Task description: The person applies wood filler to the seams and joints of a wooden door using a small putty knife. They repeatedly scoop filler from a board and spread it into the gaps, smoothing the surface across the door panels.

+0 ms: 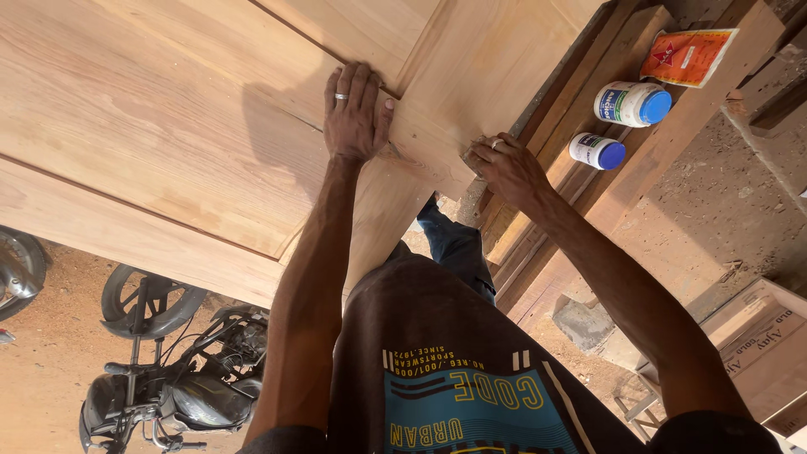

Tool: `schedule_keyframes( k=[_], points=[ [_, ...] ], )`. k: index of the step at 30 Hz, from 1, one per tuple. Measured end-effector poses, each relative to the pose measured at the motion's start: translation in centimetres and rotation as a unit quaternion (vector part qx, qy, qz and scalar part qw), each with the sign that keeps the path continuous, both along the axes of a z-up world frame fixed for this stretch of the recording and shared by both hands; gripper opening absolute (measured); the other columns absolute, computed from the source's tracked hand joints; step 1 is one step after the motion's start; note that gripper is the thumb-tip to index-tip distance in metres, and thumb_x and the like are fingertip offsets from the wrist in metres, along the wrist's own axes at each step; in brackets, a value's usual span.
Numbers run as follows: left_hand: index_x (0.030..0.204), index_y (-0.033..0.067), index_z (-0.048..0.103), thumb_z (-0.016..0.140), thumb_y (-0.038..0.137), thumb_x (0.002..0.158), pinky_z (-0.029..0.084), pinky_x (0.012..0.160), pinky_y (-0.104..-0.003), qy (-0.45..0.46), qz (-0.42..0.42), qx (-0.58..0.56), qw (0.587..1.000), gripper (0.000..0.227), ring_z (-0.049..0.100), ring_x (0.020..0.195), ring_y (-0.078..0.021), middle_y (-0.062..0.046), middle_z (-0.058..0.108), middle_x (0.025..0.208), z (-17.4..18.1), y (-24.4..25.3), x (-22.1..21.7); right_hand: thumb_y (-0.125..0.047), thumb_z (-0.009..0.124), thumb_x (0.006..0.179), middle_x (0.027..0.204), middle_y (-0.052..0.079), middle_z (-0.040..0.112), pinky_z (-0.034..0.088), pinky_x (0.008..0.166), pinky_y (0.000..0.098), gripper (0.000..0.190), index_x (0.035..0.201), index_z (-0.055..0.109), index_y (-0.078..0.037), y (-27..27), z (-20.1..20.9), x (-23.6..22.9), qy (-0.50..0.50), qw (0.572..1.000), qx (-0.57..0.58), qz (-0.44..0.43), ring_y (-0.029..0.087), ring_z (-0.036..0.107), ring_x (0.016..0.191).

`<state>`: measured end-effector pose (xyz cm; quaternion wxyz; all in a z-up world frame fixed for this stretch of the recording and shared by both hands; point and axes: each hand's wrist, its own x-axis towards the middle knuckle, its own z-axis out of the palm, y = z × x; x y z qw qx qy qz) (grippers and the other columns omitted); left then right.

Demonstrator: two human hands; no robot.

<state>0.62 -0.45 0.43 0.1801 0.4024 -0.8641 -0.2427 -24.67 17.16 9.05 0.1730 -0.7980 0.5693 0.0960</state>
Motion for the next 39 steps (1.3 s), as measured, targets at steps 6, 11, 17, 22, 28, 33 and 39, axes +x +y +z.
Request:
schedule_keyframes(
  k=[6,11,17,22,28,33,39],
  points=[
    [0.130,0.0016,0.063,0.045,0.040,0.110,0.026,0.123,-0.054,0.012,-0.003,-0.014,1.000,0.047,0.042,0.141,-0.0346,-0.016,0.055,0.142,-0.1,0.1,0.0,-0.004,0.075,0.076,0.125,0.014,0.072,0.050,0.105,0.0420,0.042,0.118,0.074,-0.004,4.1,-2.0,-1.8,-0.008,0.999,0.043,-0.028,0.028,0.067,0.115],
    [0.130,0.0027,0.064,0.045,0.039,0.109,0.025,0.124,-0.053,0.012,0.014,-0.027,0.999,0.046,0.043,0.141,-0.0326,-0.014,0.056,0.141,0.1,0.0,-0.3,-0.006,0.071,0.090,0.089,0.015,0.076,0.062,0.061,0.0311,0.023,0.112,0.077,-0.002,9.0,-2.3,-3.8,-0.225,0.904,0.135,-0.337,0.020,0.075,0.071],
    [0.127,0.0032,0.065,0.047,0.036,0.107,0.026,0.124,-0.052,0.007,0.014,-0.008,1.000,0.042,0.044,0.141,-0.0320,-0.013,0.057,0.140,0.3,0.5,0.1,-0.003,0.065,0.094,0.079,0.016,0.070,0.044,0.052,0.0294,0.029,0.120,0.078,0.000,10.2,-1.7,1.9,-0.359,0.723,0.110,-0.579,0.012,0.054,0.059],
    [0.130,0.0019,0.064,0.049,0.034,0.108,0.026,0.125,-0.052,0.017,0.009,-0.030,0.999,0.042,0.043,0.142,-0.0321,-0.014,0.056,0.142,-0.3,0.9,0.2,-0.006,0.064,0.089,0.127,0.025,0.066,0.057,0.089,0.0420,0.042,0.127,0.066,0.011,6.6,-3.4,12.4,-0.117,0.919,-0.098,-0.364,0.033,0.068,0.105],
    [0.130,0.0021,0.064,0.051,0.034,0.108,0.026,0.124,-0.054,0.003,-0.001,-0.004,1.000,0.041,0.042,0.142,-0.0329,-0.015,0.055,0.143,-0.4,0.7,0.3,-0.008,0.066,0.086,0.138,0.033,0.055,0.055,0.096,0.0438,0.054,0.134,0.057,0.017,5.6,-3.2,19.9,0.094,0.949,-0.083,-0.291,0.041,0.063,0.112],
    [0.132,0.0027,0.064,0.050,0.036,0.109,0.025,0.124,-0.053,0.006,0.007,-0.019,1.000,0.042,0.041,0.142,-0.0328,-0.015,0.055,0.144,-0.1,-0.1,-0.1,0.003,0.063,0.087,0.129,0.018,0.066,0.052,0.098,0.0439,0.048,0.135,0.062,0.007,3.9,-0.3,13.7,-0.141,0.916,-0.053,-0.371,0.033,0.065,0.113],
    [0.133,0.0012,0.063,0.048,0.035,0.112,0.024,0.126,-0.052,0.019,0.009,-0.020,1.000,0.043,0.042,0.144,-0.0316,-0.015,0.056,0.144,-0.8,0.8,0.1,0.003,0.065,0.088,0.123,0.019,0.070,0.054,0.101,0.0420,0.035,0.123,0.070,0.006,3.9,-0.9,11.2,-0.072,0.977,-0.059,-0.192,0.032,0.065,0.115]
  ],
)
